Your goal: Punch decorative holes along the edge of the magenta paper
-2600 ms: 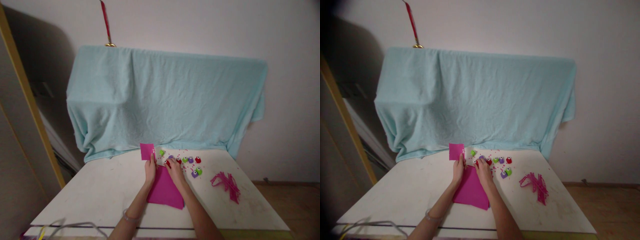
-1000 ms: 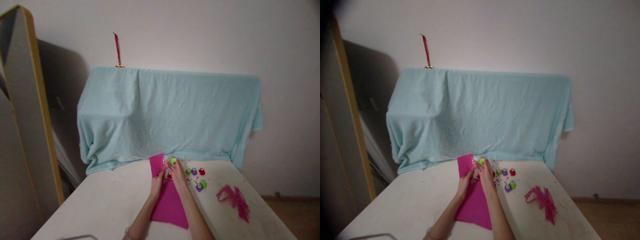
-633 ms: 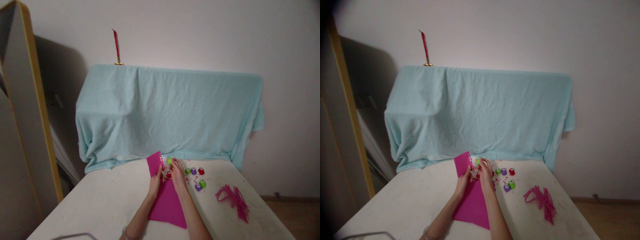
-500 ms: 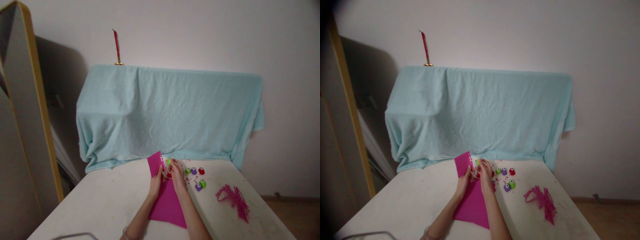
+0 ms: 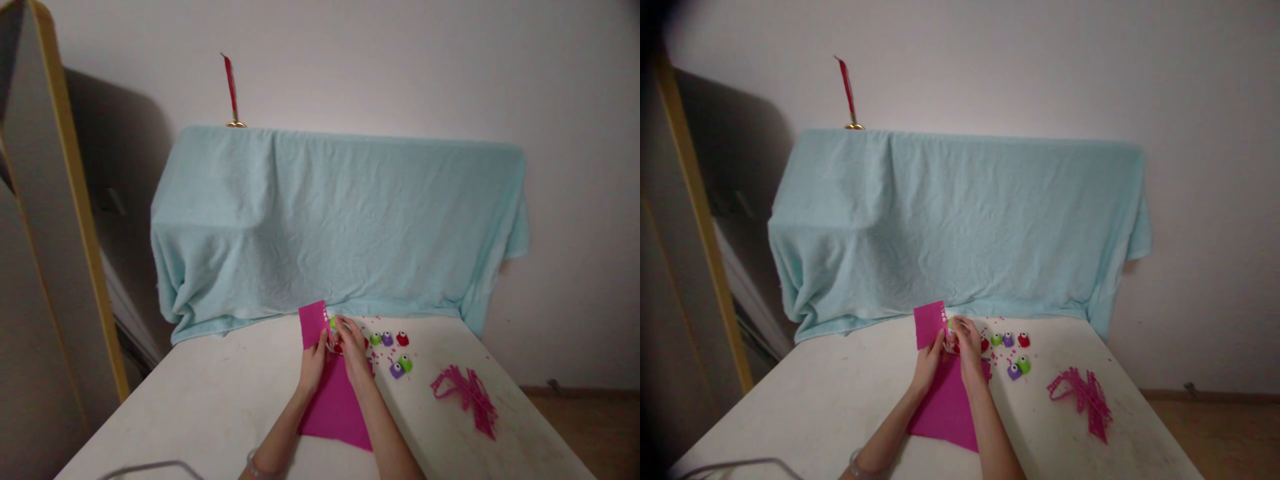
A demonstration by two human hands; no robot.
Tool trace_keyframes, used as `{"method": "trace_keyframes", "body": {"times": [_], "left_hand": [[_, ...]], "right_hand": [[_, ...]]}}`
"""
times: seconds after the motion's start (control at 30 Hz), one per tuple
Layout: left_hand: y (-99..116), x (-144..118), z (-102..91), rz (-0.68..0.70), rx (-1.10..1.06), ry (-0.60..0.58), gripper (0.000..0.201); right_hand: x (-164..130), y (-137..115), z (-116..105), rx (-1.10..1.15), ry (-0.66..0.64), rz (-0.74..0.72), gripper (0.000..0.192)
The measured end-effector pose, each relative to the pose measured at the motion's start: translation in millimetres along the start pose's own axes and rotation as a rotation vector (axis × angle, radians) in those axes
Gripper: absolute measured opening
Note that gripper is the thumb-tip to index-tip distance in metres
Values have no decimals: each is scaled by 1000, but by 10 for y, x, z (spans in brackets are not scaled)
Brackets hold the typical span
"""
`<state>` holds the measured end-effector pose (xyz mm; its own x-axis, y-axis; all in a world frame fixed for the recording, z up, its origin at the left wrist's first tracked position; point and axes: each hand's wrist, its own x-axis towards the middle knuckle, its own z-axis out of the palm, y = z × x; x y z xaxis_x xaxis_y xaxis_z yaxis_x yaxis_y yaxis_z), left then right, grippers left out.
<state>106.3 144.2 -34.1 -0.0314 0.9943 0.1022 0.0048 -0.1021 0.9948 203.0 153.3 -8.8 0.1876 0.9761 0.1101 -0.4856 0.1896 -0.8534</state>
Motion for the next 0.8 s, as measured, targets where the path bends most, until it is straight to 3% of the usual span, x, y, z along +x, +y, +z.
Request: {"method": "trace_keyframes", "body": {"times": [0.37,0.63,0.8], "left_hand": [[20,-4,-11,57,60,27,57],[184,-44,-44,59,94,83,59],[169,-37,-40,41,78,54,60]], "right_hand": [[-7,-1,-2,-16,-38,-12,33],[70,106,-23,-54,8,11,36],[72,104,-28,-84,-90,15,30]]}}
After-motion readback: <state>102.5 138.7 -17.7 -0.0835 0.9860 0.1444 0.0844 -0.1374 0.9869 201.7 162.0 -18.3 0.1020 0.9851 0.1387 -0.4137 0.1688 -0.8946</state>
